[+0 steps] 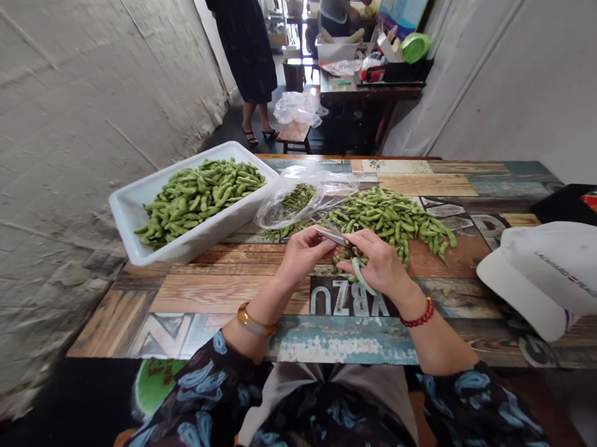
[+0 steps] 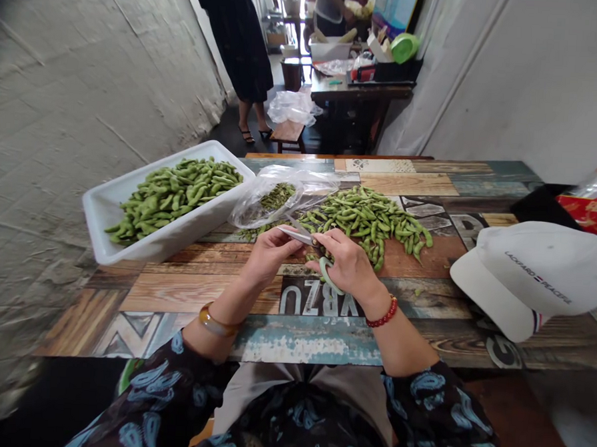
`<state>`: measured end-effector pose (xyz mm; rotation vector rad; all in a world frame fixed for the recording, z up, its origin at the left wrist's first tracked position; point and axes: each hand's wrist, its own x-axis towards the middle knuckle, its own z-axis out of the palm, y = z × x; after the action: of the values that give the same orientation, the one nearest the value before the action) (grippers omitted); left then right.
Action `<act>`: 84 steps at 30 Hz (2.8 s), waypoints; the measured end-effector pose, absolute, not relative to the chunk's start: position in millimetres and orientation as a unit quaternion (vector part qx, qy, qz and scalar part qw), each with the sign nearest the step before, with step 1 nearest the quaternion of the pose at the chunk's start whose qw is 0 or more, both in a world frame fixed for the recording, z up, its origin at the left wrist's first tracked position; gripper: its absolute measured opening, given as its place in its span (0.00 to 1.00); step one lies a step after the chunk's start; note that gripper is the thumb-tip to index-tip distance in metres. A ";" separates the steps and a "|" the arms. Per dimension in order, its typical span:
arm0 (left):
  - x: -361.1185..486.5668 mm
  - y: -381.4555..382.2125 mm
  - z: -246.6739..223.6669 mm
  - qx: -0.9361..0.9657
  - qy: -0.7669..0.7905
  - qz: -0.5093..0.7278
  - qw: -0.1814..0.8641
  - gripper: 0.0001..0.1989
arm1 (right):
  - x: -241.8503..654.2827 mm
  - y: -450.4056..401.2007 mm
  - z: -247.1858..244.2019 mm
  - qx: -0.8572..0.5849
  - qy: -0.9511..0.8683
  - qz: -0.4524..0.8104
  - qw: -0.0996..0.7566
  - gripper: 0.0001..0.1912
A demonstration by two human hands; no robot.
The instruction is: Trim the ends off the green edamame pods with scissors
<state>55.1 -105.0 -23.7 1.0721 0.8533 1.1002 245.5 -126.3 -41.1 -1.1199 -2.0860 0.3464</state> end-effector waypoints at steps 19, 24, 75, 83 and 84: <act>32.0 -82.4 -25.8 0.657 0.468 0.408 0.428 0.03 | 253.6 -115.9 -49.3 -0.480 -0.766 0.098 0.416 0.20; 30.5 -83.8 -35.7 0.807 0.479 0.242 0.246 0.02 | 254.0 -115.3 -51.0 -0.469 -0.769 0.085 0.425 0.20; 41.1 -85.6 -31.4 0.663 0.418 0.406 0.470 0.12 | 252.4 -128.4 -31.8 -0.477 -0.821 0.135 0.285 0.17; 41.2 -86.1 -28.3 0.607 0.425 0.425 0.520 0.13 | 261.9 -124.8 -36.3 -0.487 -0.820 0.114 0.279 0.17; 41.3 -86.7 -27.5 0.573 0.417 0.440 0.552 0.14 | 262.4 -123.9 -37.3 -0.493 -0.812 0.108 0.294 0.17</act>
<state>41.3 -86.7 -27.5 1.3548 0.9873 1.0405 262.4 -123.9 -37.3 -1.3139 -2.1612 0.2875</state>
